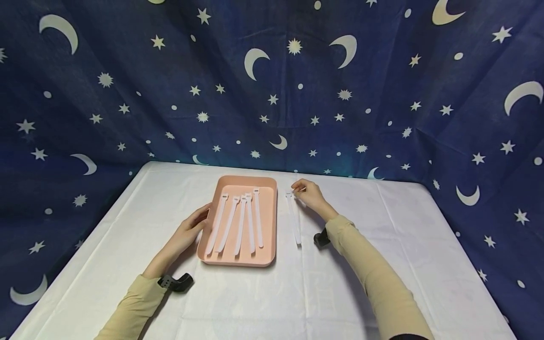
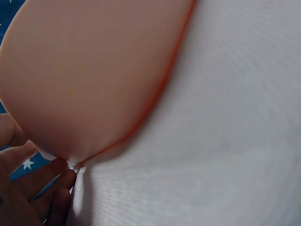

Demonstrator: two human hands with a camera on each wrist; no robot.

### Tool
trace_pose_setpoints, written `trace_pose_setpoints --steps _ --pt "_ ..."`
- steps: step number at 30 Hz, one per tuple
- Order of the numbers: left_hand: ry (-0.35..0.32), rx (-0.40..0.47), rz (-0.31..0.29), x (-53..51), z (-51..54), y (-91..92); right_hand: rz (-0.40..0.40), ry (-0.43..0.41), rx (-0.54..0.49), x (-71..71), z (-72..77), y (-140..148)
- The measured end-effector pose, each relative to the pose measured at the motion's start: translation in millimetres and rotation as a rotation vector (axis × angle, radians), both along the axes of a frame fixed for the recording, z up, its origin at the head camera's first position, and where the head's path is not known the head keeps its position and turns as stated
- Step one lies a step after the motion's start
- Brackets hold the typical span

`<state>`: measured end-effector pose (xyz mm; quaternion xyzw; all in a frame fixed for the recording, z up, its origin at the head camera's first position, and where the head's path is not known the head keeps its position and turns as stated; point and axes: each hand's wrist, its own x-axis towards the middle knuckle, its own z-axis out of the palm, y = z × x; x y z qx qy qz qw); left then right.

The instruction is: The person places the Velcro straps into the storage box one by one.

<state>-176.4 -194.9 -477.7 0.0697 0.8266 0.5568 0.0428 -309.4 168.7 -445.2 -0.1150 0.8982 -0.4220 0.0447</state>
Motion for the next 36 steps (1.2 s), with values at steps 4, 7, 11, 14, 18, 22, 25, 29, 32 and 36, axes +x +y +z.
trace_pose_setpoints --steps 4,7,11,14,18,22,25,29,32,36 --pt "-0.002 0.000 0.001 -0.2 0.1 -0.5 0.013 -0.008 0.009 -4.2 -3.6 -1.0" --pt "-0.008 -0.003 0.003 -0.5 0.4 0.3 0.006 -0.013 0.014 -6.7 -5.0 -1.9" --pt "-0.010 -0.013 0.005 -0.2 0.8 0.7 -0.006 -0.017 0.016 -7.6 -3.8 -3.2" --pt "-0.009 -0.019 0.009 -0.4 0.6 0.8 -0.006 -0.021 0.016 -7.8 -3.2 -4.8" --pt "-0.013 -0.026 0.009 -1.2 -0.1 1.8 -0.001 -0.034 0.013 -8.5 -4.1 -7.2" --pt "-0.026 -0.031 0.012 -0.2 1.1 3.0 0.006 -0.049 0.009 -9.1 -4.3 -7.9" --pt "-0.030 -0.036 0.016 0.9 2.4 3.8 0.007 -0.052 0.011 -9.1 -4.3 -7.5" --pt "-0.032 -0.039 0.024 1.3 3.1 4.3 0.009 -0.041 0.014 -8.5 -4.7 -7.4" --pt "-0.035 -0.042 0.028 1.2 3.3 4.8 0.014 -0.037 0.004 -8.1 -5.3 -7.5" --pt "-0.033 -0.043 0.029 1.0 3.1 5.0 0.014 -0.035 -0.011 -7.5 -5.7 -8.2"
